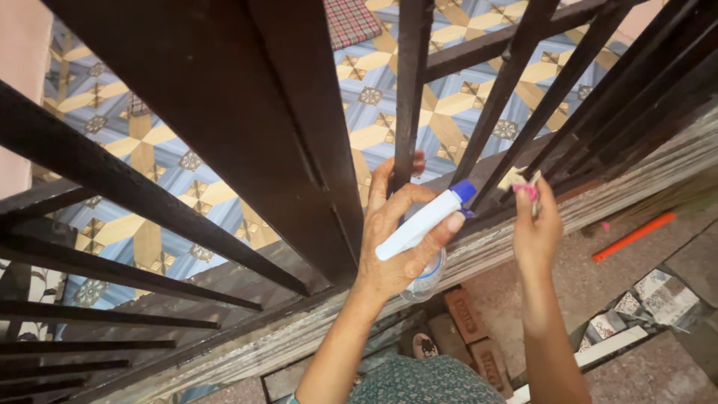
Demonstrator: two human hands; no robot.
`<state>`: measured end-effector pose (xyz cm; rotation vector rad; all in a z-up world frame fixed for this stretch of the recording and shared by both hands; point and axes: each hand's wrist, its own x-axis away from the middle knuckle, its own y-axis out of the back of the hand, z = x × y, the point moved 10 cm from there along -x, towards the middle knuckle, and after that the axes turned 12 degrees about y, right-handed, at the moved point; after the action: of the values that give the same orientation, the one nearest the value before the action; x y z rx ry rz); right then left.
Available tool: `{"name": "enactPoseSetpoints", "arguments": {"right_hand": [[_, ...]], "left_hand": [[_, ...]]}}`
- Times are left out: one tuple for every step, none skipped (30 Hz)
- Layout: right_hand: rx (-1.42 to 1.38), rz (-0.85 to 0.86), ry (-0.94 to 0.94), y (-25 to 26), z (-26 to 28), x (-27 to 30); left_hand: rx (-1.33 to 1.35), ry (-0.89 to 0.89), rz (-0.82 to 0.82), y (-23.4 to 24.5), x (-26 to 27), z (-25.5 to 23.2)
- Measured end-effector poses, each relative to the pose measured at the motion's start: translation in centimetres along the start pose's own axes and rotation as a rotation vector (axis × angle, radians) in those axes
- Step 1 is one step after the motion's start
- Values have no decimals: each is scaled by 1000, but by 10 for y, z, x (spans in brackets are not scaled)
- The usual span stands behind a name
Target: The person cleans a metal gate by spraying liquid from a bottle onto the bars and wiping them with a cloth.
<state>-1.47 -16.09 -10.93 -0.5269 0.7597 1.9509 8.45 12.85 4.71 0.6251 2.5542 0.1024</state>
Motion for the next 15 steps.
{"name": "enactPoseSetpoints", "arguments": {"right_hand": [[61,12,-56,5,9,8],[-26,-23,-10,11,31,16],[-118,-58,40,16,55,25],[-210,-93,90,20,78,30],[-202,-77,70,19,93,32],[-195,-62,51,17,106,34],[-185,-43,26,17,116,34],[-192,-19,16,16,124,30],[-200,5,7,12,131,22],[-208,30,-1,8,137,13],[-281,71,69,3,151,3],[-353,111,139,-2,166,-8],[-428,154,207,-7,180,-18],[-446,193,207,-13,187,-26],[-464,232,207,-19,193,-34]], "left_hand": [[27,11,16,0,0,3],[54,22,32,-1,-1,5],[54,-4,36,0,-2,4],[55,-31,40,1,-2,3],[54,-55,42,2,-1,2],[67,-41,46,2,-2,5],[80,-21,52,2,-1,9],[93,-2,57,2,-1,13],[68,-26,66,1,0,12],[42,-51,76,-1,0,12],[14,-75,80,-1,0,12],[5,-67,98,-3,1,14],[-7,-58,115,-5,1,16],[-18,-48,132,-6,2,18],[-2,-55,116,-4,3,17]]}}
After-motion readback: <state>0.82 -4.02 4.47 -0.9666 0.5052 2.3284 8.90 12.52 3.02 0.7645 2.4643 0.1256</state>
